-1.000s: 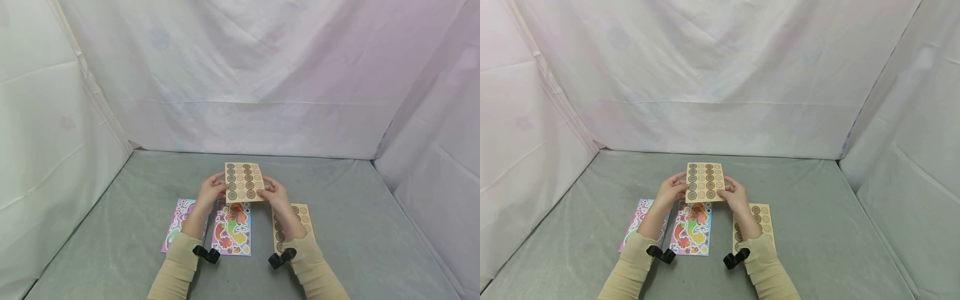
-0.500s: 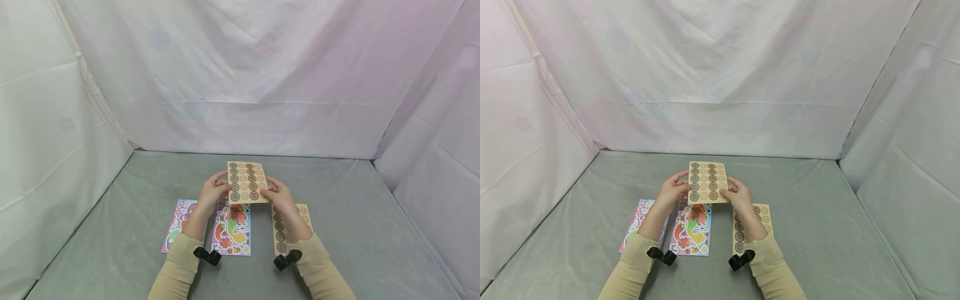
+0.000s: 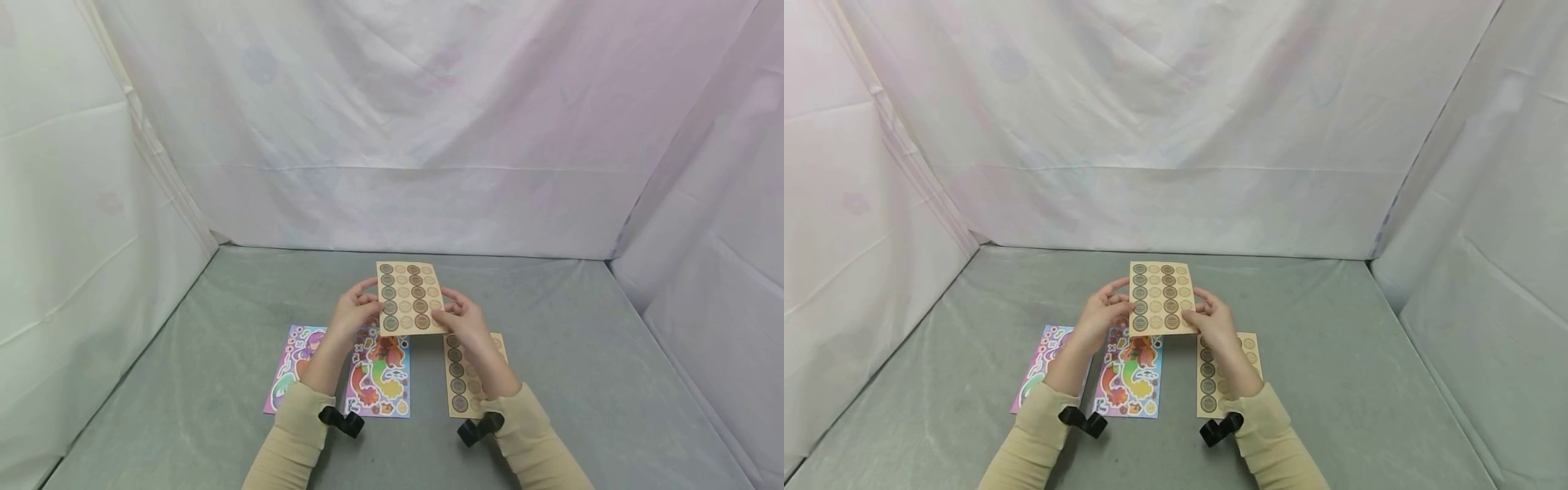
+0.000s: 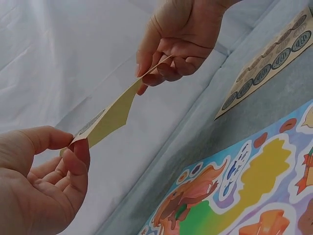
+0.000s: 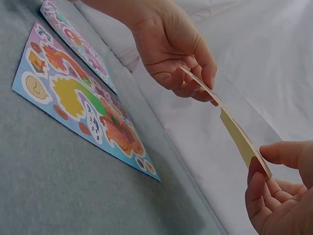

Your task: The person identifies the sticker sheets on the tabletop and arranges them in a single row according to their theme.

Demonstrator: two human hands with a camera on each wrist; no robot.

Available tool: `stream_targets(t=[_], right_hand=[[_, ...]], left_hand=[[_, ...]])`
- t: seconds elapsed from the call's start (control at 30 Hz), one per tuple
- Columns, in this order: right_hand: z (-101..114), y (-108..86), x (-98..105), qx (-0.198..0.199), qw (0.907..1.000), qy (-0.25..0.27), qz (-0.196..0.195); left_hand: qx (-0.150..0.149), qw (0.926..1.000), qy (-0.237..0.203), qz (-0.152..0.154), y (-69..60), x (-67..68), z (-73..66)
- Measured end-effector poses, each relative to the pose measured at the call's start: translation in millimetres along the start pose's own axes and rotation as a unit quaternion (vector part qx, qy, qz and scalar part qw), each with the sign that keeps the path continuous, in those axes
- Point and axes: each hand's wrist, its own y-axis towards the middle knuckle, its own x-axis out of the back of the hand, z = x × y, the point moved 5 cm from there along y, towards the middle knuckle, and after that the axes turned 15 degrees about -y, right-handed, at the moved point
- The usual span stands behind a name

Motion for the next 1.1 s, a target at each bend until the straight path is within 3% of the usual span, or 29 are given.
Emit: stream_targets(t=[0.7,1.1], right_hand=[[-8.3,-7.3,21.5,0.020,0.9998,-0.006,-0.007],[-17.3,-12.8,35.6,0.005,0.9999,-0.013,0.000]], left_hand=[[0.005,0.9989,-0.009,0.046,-8.8,-20.8,2.8],[0.015,0.9973,0.000,0.072,-15.0,-33.5,9.1]])
